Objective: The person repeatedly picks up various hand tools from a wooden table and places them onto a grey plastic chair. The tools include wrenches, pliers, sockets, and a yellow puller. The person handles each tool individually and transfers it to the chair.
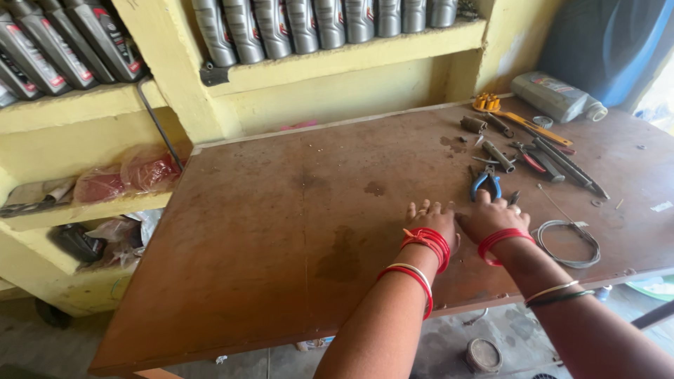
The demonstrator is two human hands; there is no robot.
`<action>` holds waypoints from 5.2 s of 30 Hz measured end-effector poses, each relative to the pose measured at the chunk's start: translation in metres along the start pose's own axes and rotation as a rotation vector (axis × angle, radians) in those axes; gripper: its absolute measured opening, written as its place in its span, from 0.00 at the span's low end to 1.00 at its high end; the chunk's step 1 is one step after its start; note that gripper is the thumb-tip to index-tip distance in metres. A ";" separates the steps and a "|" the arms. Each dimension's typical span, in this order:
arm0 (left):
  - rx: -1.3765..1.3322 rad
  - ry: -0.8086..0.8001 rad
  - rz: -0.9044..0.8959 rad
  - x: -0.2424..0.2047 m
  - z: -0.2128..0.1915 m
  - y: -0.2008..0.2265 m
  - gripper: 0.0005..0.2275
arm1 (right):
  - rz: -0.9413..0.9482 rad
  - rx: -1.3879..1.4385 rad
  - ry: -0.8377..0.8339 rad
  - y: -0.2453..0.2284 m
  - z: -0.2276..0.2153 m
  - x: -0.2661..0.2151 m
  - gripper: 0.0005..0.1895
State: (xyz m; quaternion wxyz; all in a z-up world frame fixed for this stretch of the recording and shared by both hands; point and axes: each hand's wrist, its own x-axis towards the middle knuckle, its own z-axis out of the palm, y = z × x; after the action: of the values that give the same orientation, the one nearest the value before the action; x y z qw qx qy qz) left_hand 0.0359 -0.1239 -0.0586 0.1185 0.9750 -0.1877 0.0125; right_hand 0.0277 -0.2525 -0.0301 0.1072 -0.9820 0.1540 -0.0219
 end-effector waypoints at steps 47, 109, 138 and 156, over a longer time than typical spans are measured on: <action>0.007 0.010 -0.356 -0.029 -0.035 -0.088 0.20 | -0.282 0.833 -0.282 -0.084 0.040 0.055 0.18; -0.971 1.159 -1.651 -0.869 0.297 -0.767 0.14 | -0.734 0.380 -1.517 -0.745 0.605 -0.723 0.22; -0.382 0.566 -1.622 -0.801 0.130 -0.673 0.29 | -0.837 0.819 -1.707 -0.755 0.599 -0.636 0.23; 0.511 0.646 -0.981 -0.532 -0.186 -0.529 0.26 | -1.473 0.879 0.159 -0.685 0.197 -0.388 0.22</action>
State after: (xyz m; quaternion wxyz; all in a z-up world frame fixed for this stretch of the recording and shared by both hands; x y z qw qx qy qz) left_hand -0.2596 0.5898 -0.0341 -0.0753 0.8921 0.3344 0.2943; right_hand -0.1229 0.5433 -0.0770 0.4249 -0.6966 -0.5378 -0.2122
